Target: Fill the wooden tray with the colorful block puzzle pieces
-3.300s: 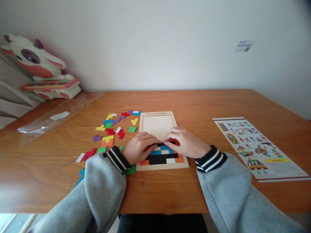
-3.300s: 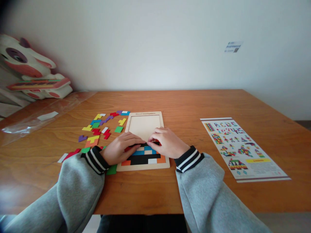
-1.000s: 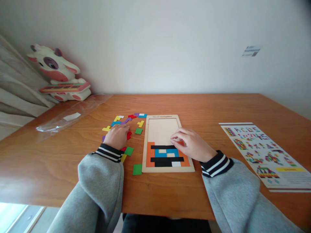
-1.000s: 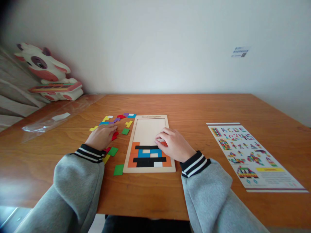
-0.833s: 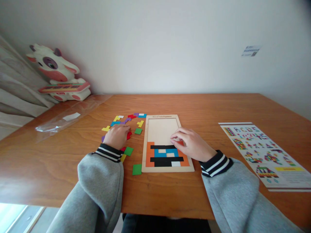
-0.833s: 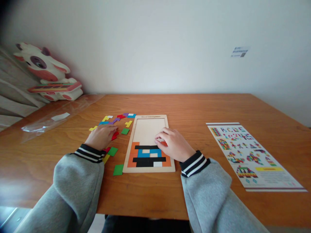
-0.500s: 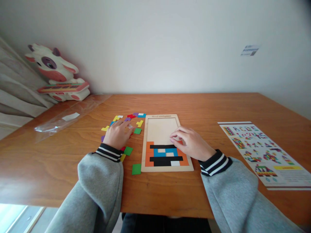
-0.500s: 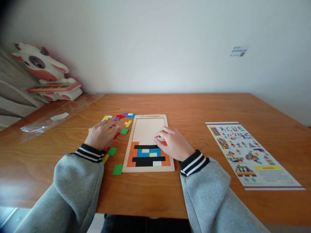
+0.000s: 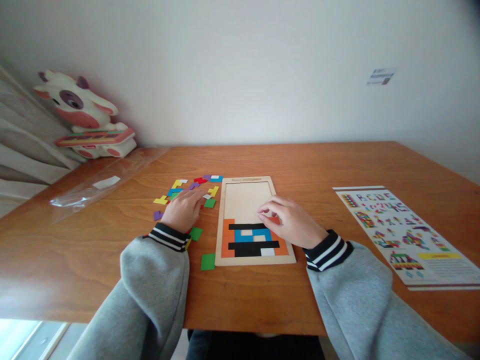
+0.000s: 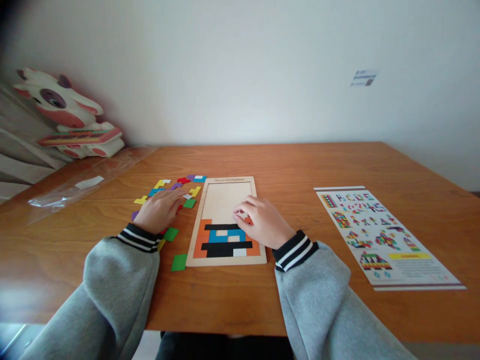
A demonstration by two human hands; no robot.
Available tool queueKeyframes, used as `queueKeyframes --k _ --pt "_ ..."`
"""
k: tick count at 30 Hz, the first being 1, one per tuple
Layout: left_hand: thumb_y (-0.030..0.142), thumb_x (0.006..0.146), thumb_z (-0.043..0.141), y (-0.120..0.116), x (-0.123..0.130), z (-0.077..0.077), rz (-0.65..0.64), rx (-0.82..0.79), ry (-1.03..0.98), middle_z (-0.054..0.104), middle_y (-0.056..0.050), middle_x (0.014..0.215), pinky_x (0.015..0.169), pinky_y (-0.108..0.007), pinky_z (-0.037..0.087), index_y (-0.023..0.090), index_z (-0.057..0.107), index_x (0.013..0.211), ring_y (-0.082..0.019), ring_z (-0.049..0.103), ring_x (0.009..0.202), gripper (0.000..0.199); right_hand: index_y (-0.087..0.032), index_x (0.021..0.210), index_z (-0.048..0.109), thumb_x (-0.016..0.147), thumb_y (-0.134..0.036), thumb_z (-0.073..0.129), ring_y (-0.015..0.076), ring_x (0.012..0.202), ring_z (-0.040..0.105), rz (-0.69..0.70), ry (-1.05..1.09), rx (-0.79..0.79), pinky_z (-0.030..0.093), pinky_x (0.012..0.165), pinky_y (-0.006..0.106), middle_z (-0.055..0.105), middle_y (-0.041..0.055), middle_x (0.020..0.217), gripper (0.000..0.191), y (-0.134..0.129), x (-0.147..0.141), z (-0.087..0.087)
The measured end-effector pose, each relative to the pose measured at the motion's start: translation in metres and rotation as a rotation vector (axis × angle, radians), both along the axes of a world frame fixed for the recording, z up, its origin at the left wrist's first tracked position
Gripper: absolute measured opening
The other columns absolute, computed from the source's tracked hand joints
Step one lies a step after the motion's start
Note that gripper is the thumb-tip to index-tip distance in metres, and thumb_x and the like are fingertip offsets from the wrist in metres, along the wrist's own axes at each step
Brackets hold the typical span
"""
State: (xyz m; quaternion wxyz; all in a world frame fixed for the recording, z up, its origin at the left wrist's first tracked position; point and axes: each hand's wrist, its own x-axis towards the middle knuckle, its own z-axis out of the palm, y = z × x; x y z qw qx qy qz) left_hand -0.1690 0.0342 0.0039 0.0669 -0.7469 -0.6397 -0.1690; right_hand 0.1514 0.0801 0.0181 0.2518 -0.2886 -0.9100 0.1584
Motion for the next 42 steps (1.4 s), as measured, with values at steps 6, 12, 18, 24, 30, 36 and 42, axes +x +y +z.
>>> queueKeyframes --k 6,12,18,24,30,36,42 --pt "0.021 0.093 0.041 0.003 0.003 -0.003 -0.124 -0.063 -0.039 0.074 -0.009 0.119 0.106 -0.04 0.051 0.019 0.071 0.114 -0.023 0.067 0.115 0.037 -0.02 0.096 0.067 0.096 -0.024 0.058 0.0183 0.085 0.065 -0.002 -0.012 0.024 0.05 0.08 0.034 0.068 0.005 0.096 0.009 0.0 0.0 -0.001" --pt "0.027 0.095 0.043 0.003 0.0 -0.001 -0.076 -0.015 -0.008 0.077 -0.011 0.108 0.098 -0.039 0.055 0.018 0.075 0.103 -0.025 0.071 0.104 0.034 -0.021 0.095 0.067 0.097 -0.025 0.057 0.0198 0.088 0.065 0.0 -0.023 0.031 0.05 0.082 0.036 0.069 0.0054 0.096 0.011 0.001 0.0 -0.002" --pt "0.032 0.097 0.048 -0.004 0.01 0.006 -0.048 0.074 -0.015 0.078 -0.007 0.101 0.09 -0.033 0.057 0.021 0.075 0.101 -0.022 0.073 0.094 0.03 -0.021 0.095 0.068 0.096 -0.026 0.057 0.0177 0.082 0.065 -0.014 0.01 -0.002 0.051 0.079 0.033 0.069 0.0051 0.095 0.012 0.0 0.0 0.0" --pt "0.032 0.094 0.06 -0.013 0.042 0.013 -0.213 0.198 -0.396 0.077 -0.007 0.096 0.079 -0.027 0.061 0.017 0.074 0.101 -0.016 0.073 0.08 0.021 -0.02 0.097 0.068 0.095 -0.026 0.059 0.0139 0.075 0.065 -0.004 0.129 -0.161 0.053 0.075 0.03 0.07 0.0042 0.095 0.011 -0.004 -0.003 0.002" --pt "0.033 0.091 0.067 -0.024 0.084 0.011 -0.435 -0.074 -0.864 0.073 -0.009 0.092 0.07 -0.026 0.063 0.017 0.075 0.098 -0.017 0.072 0.081 0.019 -0.021 0.102 0.069 0.092 -0.034 0.064 0.0137 0.076 0.067 0.076 0.226 -0.402 0.055 0.072 0.027 0.074 0.0039 0.097 0.017 -0.011 -0.01 0.007" --pt "0.033 0.092 0.066 -0.027 0.094 0.014 -0.489 -0.128 -0.852 0.074 -0.009 0.089 0.069 -0.026 0.061 0.017 0.075 0.096 -0.016 0.071 0.078 0.018 -0.019 0.088 0.073 0.09 -0.048 0.066 0.0139 0.07 0.066 0.083 0.189 -0.515 0.053 0.067 0.026 0.075 0.0021 0.08 0.029 -0.013 -0.011 0.01" --pt "0.026 0.093 0.065 -0.025 0.089 0.014 -0.505 -0.072 -0.619 0.076 -0.007 0.094 0.081 -0.028 0.057 0.017 0.073 0.102 -0.017 0.07 0.087 0.015 -0.018 0.088 0.075 0.084 -0.046 0.072 0.0127 0.063 0.064 0.083 0.096 -0.654 0.049 0.059 0.024 0.074 0.0012 0.073 0.028 -0.006 0.0 0.01"
